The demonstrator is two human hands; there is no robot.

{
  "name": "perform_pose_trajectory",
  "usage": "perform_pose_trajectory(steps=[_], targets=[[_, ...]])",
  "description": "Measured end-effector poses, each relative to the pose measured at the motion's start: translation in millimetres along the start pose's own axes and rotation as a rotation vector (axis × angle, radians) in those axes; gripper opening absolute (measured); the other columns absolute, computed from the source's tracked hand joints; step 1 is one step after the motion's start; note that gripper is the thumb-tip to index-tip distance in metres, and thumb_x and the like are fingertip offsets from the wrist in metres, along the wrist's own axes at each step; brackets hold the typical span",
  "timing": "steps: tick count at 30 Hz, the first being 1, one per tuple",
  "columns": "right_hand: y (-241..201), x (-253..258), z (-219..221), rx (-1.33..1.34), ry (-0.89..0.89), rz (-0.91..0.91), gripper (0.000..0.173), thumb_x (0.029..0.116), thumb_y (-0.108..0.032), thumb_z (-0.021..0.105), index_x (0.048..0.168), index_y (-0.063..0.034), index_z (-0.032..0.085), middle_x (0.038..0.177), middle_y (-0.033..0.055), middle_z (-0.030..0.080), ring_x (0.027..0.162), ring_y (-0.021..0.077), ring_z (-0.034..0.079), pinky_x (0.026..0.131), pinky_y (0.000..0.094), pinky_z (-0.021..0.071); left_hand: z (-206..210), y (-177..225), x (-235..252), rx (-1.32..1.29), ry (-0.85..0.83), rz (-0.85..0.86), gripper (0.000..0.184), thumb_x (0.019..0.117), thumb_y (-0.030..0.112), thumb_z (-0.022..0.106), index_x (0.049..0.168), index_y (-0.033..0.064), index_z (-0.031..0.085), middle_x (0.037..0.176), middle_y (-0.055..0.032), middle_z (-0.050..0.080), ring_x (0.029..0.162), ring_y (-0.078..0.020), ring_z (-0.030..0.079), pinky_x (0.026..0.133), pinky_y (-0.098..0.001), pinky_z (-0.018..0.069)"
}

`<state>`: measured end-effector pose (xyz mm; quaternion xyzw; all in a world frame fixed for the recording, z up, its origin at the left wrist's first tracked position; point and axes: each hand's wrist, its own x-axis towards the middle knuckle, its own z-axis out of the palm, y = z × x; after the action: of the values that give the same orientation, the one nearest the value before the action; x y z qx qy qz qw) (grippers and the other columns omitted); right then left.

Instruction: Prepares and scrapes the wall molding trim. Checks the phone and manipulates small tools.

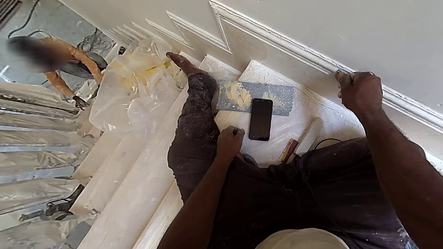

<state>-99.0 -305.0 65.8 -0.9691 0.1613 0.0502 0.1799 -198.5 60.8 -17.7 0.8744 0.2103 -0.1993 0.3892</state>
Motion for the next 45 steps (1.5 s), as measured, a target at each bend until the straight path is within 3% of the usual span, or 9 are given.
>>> perform_pose_trajectory(steps=[3,8,17,20,26,30,35,40,45], targets=[[23,-11,-5,-0.019,0.015,0.017,0.064,0.1083,-0.051,0.037,0.090,0.0019,0.067,0.090,0.0264,0.070,0.088,0.0478,0.069,0.075,0.0714,0.0486,-1,0,1,-0.009,-0.014,-0.004,0.033,0.1063,0.034,0.056,0.103,0.0048,0.070,0.096,-0.0146,0.071,0.091,-0.0312,0.070,0.084,-0.0581,0.0538],[39,-17,-8,-0.051,0.041,0.032,0.066,0.1089,-0.052,0.037,0.082,0.0024,0.063,0.082,0.0259,0.068,0.077,0.0472,0.067,0.069,0.0701,0.0461,1,2,5,-0.018,-0.069,-0.002,0.032,0.1068,0.033,0.056,0.103,0.0045,0.070,0.097,-0.0150,0.070,0.093,-0.0312,0.069,0.086,-0.0573,0.0540],[-69,29,14,-0.026,-0.035,-0.064,0.058,0.1076,-0.048,0.040,0.087,-0.0014,0.066,0.092,0.0216,0.071,0.091,0.0417,0.070,0.075,0.0660,0.0508,3,-4,9,-0.075,-0.060,-0.014,0.032,0.1064,0.033,0.057,0.100,0.0042,0.070,0.094,-0.0140,0.070,0.090,-0.0293,0.069,0.084,-0.0544,0.0547],[-79,29,16,-0.020,-0.028,-0.065,0.055,0.1081,-0.047,0.040,0.085,-0.0027,0.064,0.090,0.0196,0.070,0.089,0.0383,0.070,0.073,0.0618,0.0507,1,-4,7,-0.072,-0.055,-0.026,0.032,0.1063,0.033,0.057,0.101,0.0045,0.070,0.095,-0.0138,0.069,0.090,-0.0297,0.068,0.084,-0.0548,0.0539],[6,-7,-4,-0.071,0.014,0.003,0.066,0.1074,-0.054,0.037,0.090,0.0027,0.066,0.091,0.0280,0.069,0.089,0.0492,0.068,0.075,0.0731,0.0487,0,-2,6,-0.064,-0.082,-0.010,0.032,0.1062,0.034,0.057,0.101,0.0055,0.069,0.095,-0.0137,0.070,0.091,-0.0302,0.069,0.084,-0.0561,0.0536],[43,-19,-9,-0.074,0.051,0.046,0.065,0.1091,-0.051,0.037,0.085,0.0032,0.064,0.084,0.0259,0.069,0.080,0.0483,0.067,0.071,0.0718,0.0466,0,1,6,-0.048,-0.117,0.017,0.032,0.1066,0.033,0.055,0.101,0.0050,0.070,0.097,-0.0144,0.070,0.092,-0.0308,0.069,0.085,-0.0568,0.0543],[-10,1,-4,-0.070,0.021,0.001,0.060,0.1080,-0.048,0.042,0.086,0.0022,0.066,0.090,0.0267,0.070,0.089,0.0486,0.068,0.075,0.0716,0.0479,1,-1,7,-0.045,-0.115,0.020,0.032,0.1067,0.033,0.056,0.100,0.0047,0.069,0.095,-0.0145,0.069,0.091,-0.0306,0.069,0.084,-0.0566,0.0540],[-80,29,16,-0.051,-0.026,-0.047,0.056,0.1076,-0.048,0.041,0.088,-0.0022,0.067,0.094,0.0217,0.071,0.094,0.0416,0.070,0.075,0.0651,0.0509,2,-4,9,-0.072,-0.093,-0.011,0.032,0.1064,0.033,0.057,0.098,0.0040,0.069,0.093,-0.0141,0.070,0.088,-0.0299,0.069,0.083,-0.0552,0.0546],[-75,23,16,-0.047,-0.015,-0.046,0.056,0.1084,-0.047,0.040,0.087,-0.0026,0.065,0.094,0.0213,0.070,0.094,0.0403,0.070,0.074,0.0630,0.0507,1,-6,9,-0.093,-0.083,-0.010,0.032,0.1063,0.033,0.058,0.098,0.0043,0.069,0.092,-0.0133,0.070,0.086,-0.0287,0.069,0.082,-0.0539,0.0546]])
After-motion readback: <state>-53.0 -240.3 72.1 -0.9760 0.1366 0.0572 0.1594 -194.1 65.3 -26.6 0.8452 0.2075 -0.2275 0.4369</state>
